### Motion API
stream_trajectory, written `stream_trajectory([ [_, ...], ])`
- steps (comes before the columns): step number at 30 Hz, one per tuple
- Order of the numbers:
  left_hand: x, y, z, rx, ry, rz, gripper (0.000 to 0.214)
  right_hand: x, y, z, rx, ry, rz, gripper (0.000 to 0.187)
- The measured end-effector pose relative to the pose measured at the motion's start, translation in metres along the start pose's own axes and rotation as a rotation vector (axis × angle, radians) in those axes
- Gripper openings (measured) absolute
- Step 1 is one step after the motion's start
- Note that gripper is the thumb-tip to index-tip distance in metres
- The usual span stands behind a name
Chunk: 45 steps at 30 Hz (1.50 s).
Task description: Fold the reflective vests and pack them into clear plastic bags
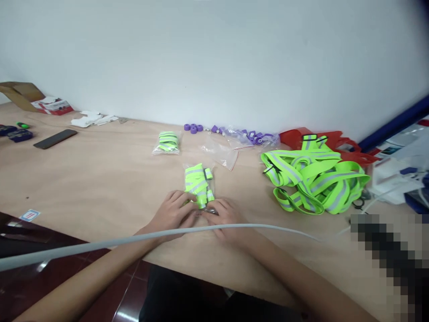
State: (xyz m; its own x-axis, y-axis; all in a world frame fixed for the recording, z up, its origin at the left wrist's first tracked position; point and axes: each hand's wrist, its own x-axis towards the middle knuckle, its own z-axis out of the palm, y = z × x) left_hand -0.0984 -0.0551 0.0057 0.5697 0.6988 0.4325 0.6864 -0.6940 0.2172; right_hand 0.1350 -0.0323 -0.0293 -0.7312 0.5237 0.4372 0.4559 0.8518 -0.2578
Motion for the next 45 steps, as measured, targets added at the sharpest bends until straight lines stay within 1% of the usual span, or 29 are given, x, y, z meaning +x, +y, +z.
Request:
stream_trajectory([
  [2,0.006,0.002,0.003,0.033,0.016,-0.008,0.016,0.001,-0.001,-0.001,-0.034,-0.026,0.008,0.030],
  [5,0.011,0.004,0.013,0.054,-0.014,0.013,0.024,0.001,-0.007,-0.006,-0.112,-0.077,0.027,0.027],
  [8,0.007,-0.002,0.026,0.047,-0.034,0.011,0.031,0.002,-0.012,-0.012,-0.205,-0.140,0.014,0.024],
  [10,0.003,-0.008,0.034,0.041,-0.009,0.025,0.038,0.003,-0.015,-0.014,-0.237,-0.161,0.008,0.023],
  [13,-0.002,-0.016,0.042,0.054,0.027,0.050,0.045,0.005,-0.017,-0.017,-0.237,-0.175,0.016,0.025],
  [15,-0.004,-0.018,0.045,0.070,0.031,0.053,0.048,0.006,-0.017,-0.018,-0.227,-0.177,0.038,0.027],
  [18,-0.004,-0.015,0.046,0.105,0.009,0.030,0.052,0.006,-0.016,-0.015,-0.207,-0.162,0.078,0.030],
  [21,-0.003,-0.012,0.044,0.129,-0.003,0.003,0.050,0.004,-0.011,-0.009,-0.131,-0.128,0.057,0.032],
  [23,-0.002,-0.011,0.042,0.132,-0.013,0.000,0.049,0.001,-0.005,-0.003,-0.081,-0.062,0.034,0.031],
  [25,0.001,-0.013,0.040,0.131,-0.022,-0.003,0.051,-0.002,0.004,0.001,-0.059,0.031,0.045,0.026],
  [27,0.004,-0.019,0.037,0.130,-0.045,-0.009,0.050,-0.004,0.016,0.002,-0.071,0.117,0.102,0.022],
  [30,0.014,-0.032,0.031,0.148,-0.112,-0.028,0.041,-0.005,0.042,-0.003,-0.164,0.188,0.238,0.021],
  [33,0.027,-0.049,0.029,0.156,-0.171,-0.047,0.038,-0.005,0.069,-0.009,-0.284,0.146,0.427,0.025],
  [36,0.042,-0.067,0.030,0.146,-0.190,-0.067,0.039,-0.001,0.089,-0.015,-0.357,0.046,0.558,0.035],
  [41,0.064,-0.091,0.037,0.138,-0.185,-0.065,0.041,0.013,0.102,-0.020,-0.380,-0.122,0.623,0.047],
  [45,0.074,-0.100,0.042,0.129,-0.178,-0.061,0.046,0.030,0.111,-0.019,-0.373,-0.144,0.640,0.049],
])
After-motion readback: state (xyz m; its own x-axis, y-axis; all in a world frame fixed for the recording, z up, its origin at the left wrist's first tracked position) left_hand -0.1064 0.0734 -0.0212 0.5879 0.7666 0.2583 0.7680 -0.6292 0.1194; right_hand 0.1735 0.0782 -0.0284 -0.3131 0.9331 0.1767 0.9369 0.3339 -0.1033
